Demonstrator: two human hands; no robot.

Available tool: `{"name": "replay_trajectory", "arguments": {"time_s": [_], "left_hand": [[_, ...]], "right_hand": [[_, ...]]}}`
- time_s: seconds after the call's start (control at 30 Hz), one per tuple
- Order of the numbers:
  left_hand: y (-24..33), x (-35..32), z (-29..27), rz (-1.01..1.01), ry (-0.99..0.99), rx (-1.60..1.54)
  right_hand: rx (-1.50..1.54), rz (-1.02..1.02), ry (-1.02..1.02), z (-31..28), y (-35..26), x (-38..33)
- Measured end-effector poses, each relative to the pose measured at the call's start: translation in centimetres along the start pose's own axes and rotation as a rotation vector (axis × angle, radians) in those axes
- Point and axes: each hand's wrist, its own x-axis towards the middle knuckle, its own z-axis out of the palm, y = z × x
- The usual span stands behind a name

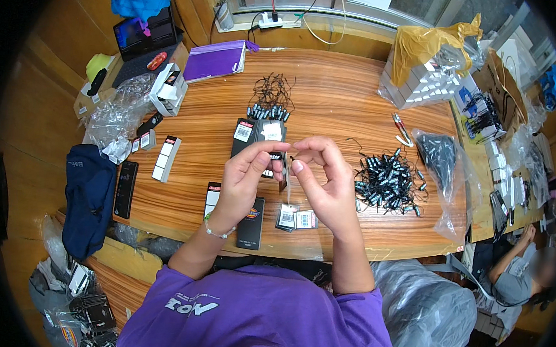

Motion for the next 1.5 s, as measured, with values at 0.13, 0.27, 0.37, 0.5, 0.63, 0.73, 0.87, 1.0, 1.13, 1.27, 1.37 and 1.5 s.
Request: {"name": "replay_trajectory", "arguments": {"time_s": [0.13, 0.27, 0.37, 0.5, 0.63, 0.73, 0.87, 1.0, 1.13, 1.27, 1.37, 1.5], "left_hand": [[0.1, 0.0, 0.1, 0.014, 0.004, -0.029], [0.3, -0.2, -0.1, -0.041, -0.029, 0.031], [0.8, -0.2, -0.2, -0.069, -0.072, 0.071], [1.0, 0.3, -0.8, -0.119, -0.176, 0.14], [1.0, 0.4, -1.0, -0.19, -0.186, 0.121], [0.8, 0.2, -1.1, -0.203, -0.169, 0.077], [0.7, 0.3, -1.2, -0.23, -0.185, -0.042], [0.1, 0.4, -1.5, -0.254, -0.217, -0.216], [-0.3, 0.4, -1.3, -0.257, -0.256, -0.262], [-0.8, 0.3, -1.2, -0.295, -0.254, -0.319], [-0.6, 0.2, -0.9, -0.279, -0.203, -0.321], [-0.5, 0.4, -1.0, -0.19, -0.096, -0.198]], "right_hand": [[-0.144, -0.043, -0.003, 0.1, 0.6, -0.1], [-0.085, -0.024, -0.046, 0.4, 0.1, -0.1], [-0.106, 0.014, -0.081, 0.3, -0.2, 0.0], [-0.202, 0.078, -0.219, -0.8, -0.6, 0.1], [-0.087, 0.102, -0.221, -0.6, 0.0, 0.1], [-0.001, 0.128, -0.18, -0.2, 0.4, 0.1], [0.145, 0.2, -0.157, 0.0, 0.9, -0.2], [0.272, 0.12, -0.156, -0.3, 2.4, 0.1], [0.432, 0.12, -0.214, -0.4, 3.5, 0.0], [0.488, 0.164, -0.202, -0.2, 3.7, -0.3], [0.494, 0.172, -0.208, -0.2, 3.7, -0.2], [0.446, 0.113, -0.155, -0.6, 4.1, 0.0]]}}
